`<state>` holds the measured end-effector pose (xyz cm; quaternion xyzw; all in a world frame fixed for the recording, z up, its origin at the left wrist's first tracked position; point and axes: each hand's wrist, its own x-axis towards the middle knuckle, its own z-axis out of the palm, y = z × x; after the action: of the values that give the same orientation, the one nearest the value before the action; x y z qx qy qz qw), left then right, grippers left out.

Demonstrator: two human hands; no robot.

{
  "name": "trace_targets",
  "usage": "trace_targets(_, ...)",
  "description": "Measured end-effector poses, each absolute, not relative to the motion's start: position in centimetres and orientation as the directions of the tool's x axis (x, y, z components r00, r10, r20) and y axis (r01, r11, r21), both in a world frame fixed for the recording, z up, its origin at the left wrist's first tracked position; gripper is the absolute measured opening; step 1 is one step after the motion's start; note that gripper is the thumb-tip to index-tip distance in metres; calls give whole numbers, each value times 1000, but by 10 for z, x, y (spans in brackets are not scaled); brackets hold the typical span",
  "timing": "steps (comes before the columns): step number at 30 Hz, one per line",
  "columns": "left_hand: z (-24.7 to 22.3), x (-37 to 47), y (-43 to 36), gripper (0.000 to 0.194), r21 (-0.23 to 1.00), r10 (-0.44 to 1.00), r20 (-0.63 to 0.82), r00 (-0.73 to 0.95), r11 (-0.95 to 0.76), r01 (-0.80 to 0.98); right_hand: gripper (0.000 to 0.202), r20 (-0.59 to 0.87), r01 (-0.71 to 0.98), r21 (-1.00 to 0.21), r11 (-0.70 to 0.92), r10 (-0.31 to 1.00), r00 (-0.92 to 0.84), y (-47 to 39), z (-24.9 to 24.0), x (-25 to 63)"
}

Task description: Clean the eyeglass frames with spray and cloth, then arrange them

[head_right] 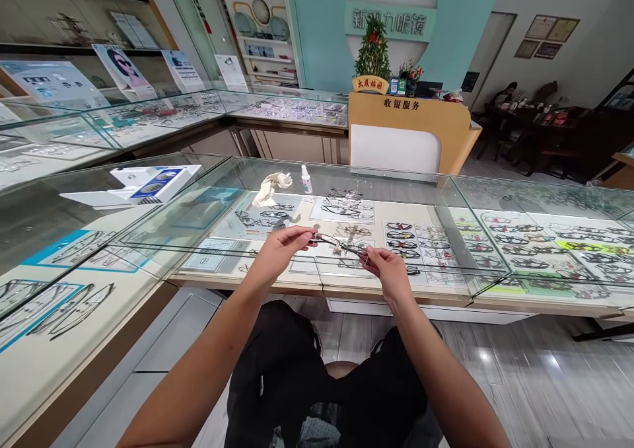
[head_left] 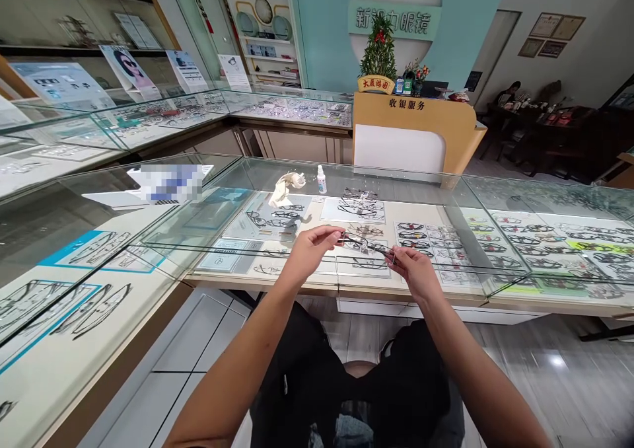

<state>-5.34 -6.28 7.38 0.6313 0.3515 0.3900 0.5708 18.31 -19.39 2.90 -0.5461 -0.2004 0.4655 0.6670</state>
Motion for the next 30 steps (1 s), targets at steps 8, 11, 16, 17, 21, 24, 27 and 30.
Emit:
trace_targets(8, 39, -22, -120, 35, 987, 984, 50, 173, -22, -161, 50, -164, -345, -936, 73, 776, 609, -178, 21, 184)
trace_targets(11, 42, 0, -138, 39, 979, 960, -2, 280, 59, -195, 44, -20, -190, -969, 157, 720, 693, -175, 25, 176)
trace_targets(16, 58, 25, -133, 46, 932, 950, -141, 277, 222, -287, 30, 289, 190, -956, 225, 587, 756, -179, 33, 155)
trace_targets(17, 60, 27, -131, 47, 925, 951, -155, 268, 235, -298, 27, 361, 274, -932, 236, 562, 744, -181, 33, 152)
trace_targets(21, 63, 28, -125, 54, 889, 934, -208, 290, 304, -341, 20, 562, 506, -820, 268, 546, 621, -186, 25, 148)
trace_targets(24, 59, 25, -120, 57, 858, 909, -257, 328, 371, -355, 16, 614, 593, -755, 280, 620, 489, -187, 15, 153)
trace_targets(27, 54, 22, -114, 57, 840, 895, -257, 366, 394, -374, 13, 642, 664, -683, 305, 685, 346, -188, 12, 158)
trace_targets(30, 50, 18, -103, 57, 841, 892, -219, 396, 379, -387, 12, 639, 705, -632, 320, 730, 242, -189, 14, 161)
